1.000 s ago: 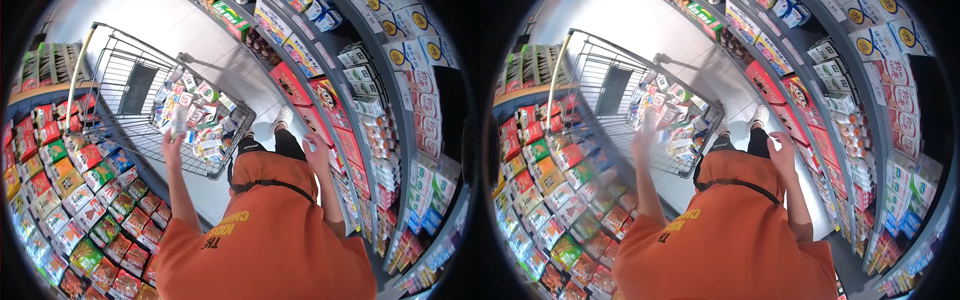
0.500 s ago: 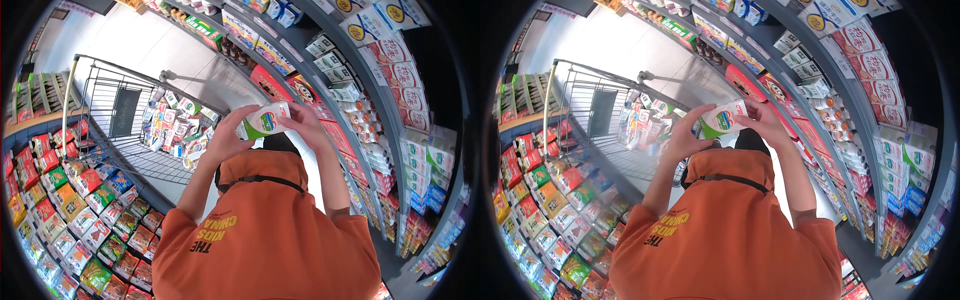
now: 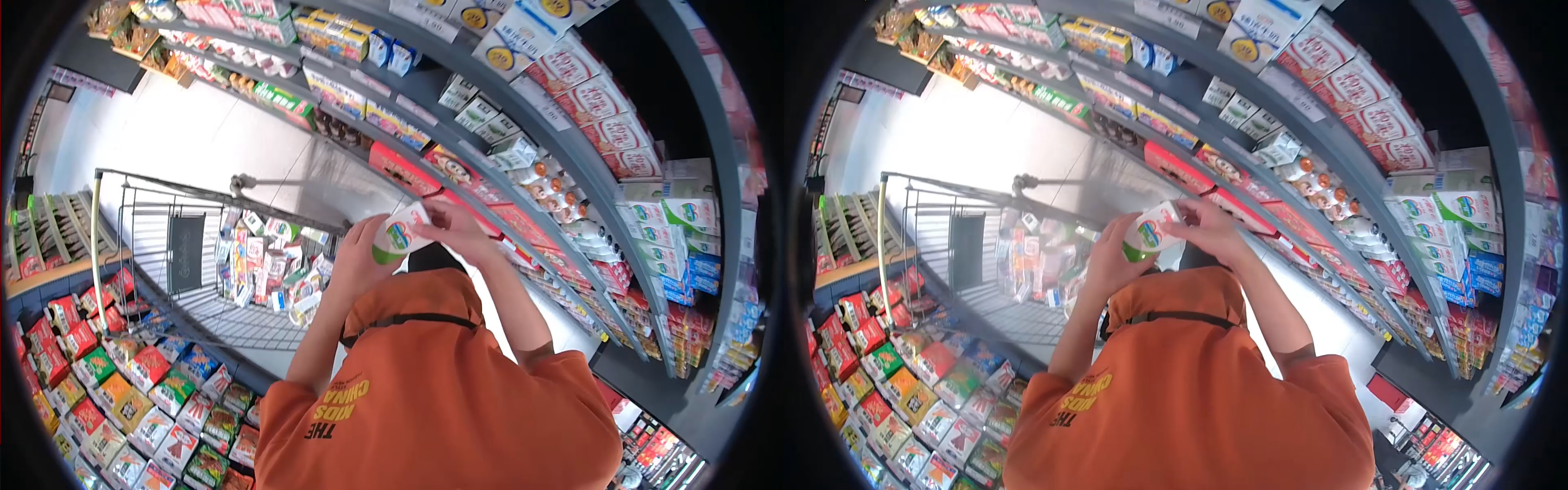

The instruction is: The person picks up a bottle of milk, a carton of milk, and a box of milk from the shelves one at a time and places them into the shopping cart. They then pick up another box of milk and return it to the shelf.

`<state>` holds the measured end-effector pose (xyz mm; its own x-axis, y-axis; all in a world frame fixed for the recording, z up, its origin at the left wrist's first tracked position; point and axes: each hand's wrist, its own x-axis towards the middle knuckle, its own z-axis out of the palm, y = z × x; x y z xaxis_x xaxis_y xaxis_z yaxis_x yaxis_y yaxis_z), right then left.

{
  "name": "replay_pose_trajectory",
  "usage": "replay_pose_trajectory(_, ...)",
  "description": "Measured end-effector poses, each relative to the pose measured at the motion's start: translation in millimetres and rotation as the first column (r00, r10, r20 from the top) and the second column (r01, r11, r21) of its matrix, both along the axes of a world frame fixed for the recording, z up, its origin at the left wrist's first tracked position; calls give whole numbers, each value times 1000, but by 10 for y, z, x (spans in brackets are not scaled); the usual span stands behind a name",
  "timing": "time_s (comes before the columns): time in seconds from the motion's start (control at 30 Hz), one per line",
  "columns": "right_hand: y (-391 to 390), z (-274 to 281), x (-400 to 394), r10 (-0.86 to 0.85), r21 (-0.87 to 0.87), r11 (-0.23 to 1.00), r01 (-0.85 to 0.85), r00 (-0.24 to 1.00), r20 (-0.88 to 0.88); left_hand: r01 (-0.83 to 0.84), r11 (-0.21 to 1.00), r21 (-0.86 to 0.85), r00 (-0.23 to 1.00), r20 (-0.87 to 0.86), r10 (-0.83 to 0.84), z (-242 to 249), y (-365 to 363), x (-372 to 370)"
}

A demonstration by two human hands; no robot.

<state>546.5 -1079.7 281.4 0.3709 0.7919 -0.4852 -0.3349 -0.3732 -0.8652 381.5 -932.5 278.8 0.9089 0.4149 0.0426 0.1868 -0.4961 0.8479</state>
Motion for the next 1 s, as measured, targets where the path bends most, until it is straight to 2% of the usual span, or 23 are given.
replay_pose_trajectory(0.2,76,175,-53,-36,35,999,36,999,11,-52,997,63,996,81,47,88,19,11)
replay_pose_trajectory(0.3,111,137,-52,-78,49,996,74,992,98,-92,990,107,985,158,74,121,60,27)
replay_pose_trajectory(0.43,138,305,-49,-96,104,991,89,993,72,-89,986,138,976,211,58,85,25,36)
replay_pose_trajectory(0.53,124,421,-60,-100,62,993,96,992,71,-64,996,63,978,202,50,25,8,35)
replay_pose_trajectory(0.63,81,509,-83,-95,102,991,85,990,100,-48,998,47,972,233,35,95,-3,44)
replay_pose_trajectory(0.73,34,436,-129,-149,149,980,133,983,103,-44,997,63,967,252,27,113,-4,30)
replay_pose_trajectory(0.9,-126,525,-150,-319,186,928,322,947,-46,-66,990,124,951,309,25,189,-76,119)
replay_pose_trajectory(1.0,-299,588,-104,-408,233,884,405,912,-37,40,998,53,941,334,-55,298,-140,213)
